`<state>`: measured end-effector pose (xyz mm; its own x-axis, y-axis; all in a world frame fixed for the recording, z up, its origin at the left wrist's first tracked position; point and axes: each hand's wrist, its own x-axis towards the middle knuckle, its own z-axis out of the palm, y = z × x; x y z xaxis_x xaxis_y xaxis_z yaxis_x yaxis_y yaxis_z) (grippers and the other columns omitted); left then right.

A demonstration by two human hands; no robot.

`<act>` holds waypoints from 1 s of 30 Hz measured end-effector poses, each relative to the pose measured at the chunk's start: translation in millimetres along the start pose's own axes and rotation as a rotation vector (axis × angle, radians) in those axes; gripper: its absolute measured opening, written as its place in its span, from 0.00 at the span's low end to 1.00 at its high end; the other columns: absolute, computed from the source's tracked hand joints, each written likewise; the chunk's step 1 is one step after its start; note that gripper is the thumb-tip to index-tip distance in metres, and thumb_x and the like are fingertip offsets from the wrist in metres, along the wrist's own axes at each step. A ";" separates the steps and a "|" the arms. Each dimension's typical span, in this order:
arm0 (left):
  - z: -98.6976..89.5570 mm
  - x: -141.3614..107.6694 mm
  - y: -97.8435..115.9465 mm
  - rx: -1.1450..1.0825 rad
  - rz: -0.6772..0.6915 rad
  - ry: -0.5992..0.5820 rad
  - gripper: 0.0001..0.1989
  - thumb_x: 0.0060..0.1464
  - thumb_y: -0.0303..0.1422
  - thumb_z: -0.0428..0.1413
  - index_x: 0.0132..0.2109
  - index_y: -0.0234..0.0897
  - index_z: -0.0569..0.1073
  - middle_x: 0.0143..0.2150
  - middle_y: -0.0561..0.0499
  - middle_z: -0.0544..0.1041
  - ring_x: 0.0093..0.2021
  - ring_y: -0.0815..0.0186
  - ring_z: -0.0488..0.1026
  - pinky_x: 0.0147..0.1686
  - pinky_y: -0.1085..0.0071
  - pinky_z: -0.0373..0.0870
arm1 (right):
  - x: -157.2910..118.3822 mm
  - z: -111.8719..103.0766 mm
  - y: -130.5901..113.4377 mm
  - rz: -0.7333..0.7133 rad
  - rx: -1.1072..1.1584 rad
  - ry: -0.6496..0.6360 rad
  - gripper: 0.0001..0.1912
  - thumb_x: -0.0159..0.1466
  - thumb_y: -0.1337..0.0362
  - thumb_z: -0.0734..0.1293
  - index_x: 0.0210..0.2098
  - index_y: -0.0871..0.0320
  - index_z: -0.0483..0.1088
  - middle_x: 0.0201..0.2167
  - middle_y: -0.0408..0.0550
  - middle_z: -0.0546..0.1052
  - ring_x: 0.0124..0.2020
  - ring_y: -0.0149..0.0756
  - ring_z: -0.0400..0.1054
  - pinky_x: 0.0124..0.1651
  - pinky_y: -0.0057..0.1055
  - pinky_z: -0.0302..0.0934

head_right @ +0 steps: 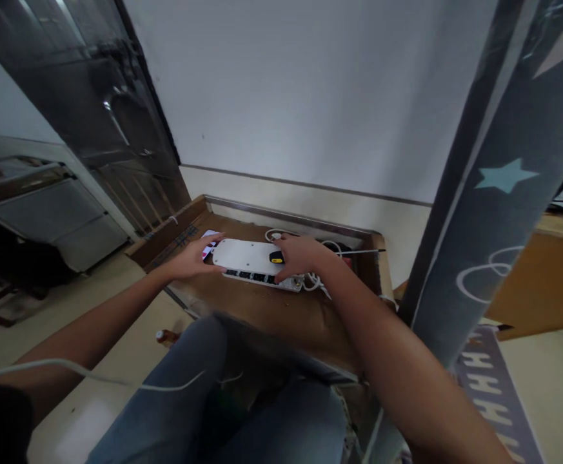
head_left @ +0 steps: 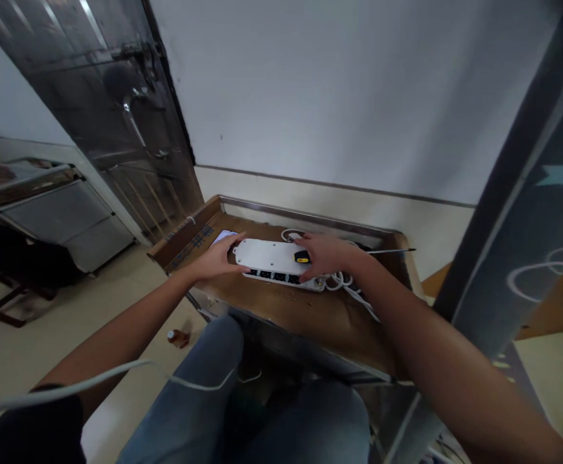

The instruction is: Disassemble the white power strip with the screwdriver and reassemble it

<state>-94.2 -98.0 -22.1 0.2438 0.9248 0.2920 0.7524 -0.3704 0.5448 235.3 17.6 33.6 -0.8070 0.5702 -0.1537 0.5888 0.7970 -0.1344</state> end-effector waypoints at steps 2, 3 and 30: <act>6.6 2.8 -2.1 0.027 0.012 -0.018 0.49 0.50 0.56 0.69 0.71 0.34 0.65 0.70 0.32 0.71 0.68 0.45 0.70 0.69 0.48 0.65 | 1.1 3.6 2.0 0.007 -0.007 -0.030 0.53 0.48 0.40 0.78 0.66 0.59 0.69 0.63 0.63 0.73 0.59 0.61 0.72 0.61 0.51 0.69; 10.7 3.6 -3.2 0.030 0.020 -0.023 0.48 0.51 0.55 0.69 0.71 0.33 0.65 0.70 0.32 0.70 0.69 0.45 0.70 0.70 0.48 0.65 | 1.7 5.5 3.1 0.011 -0.010 -0.045 0.53 0.47 0.40 0.78 0.66 0.60 0.69 0.64 0.63 0.72 0.60 0.61 0.72 0.61 0.51 0.69; 40.4 -8.0 -20.7 -0.085 0.065 0.028 0.37 0.60 0.50 0.64 0.69 0.36 0.66 0.68 0.33 0.71 0.68 0.49 0.70 0.68 0.48 0.67 | 8.2 20.3 -6.1 0.096 0.033 -0.152 0.51 0.50 0.42 0.80 0.66 0.59 0.68 0.62 0.62 0.76 0.61 0.59 0.73 0.63 0.48 0.68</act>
<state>-87.0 -94.3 -67.4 0.2725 0.8961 0.3503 0.6803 -0.4369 0.5885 226.0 13.4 13.2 -0.7320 0.6051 -0.3131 0.6662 0.7318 -0.1435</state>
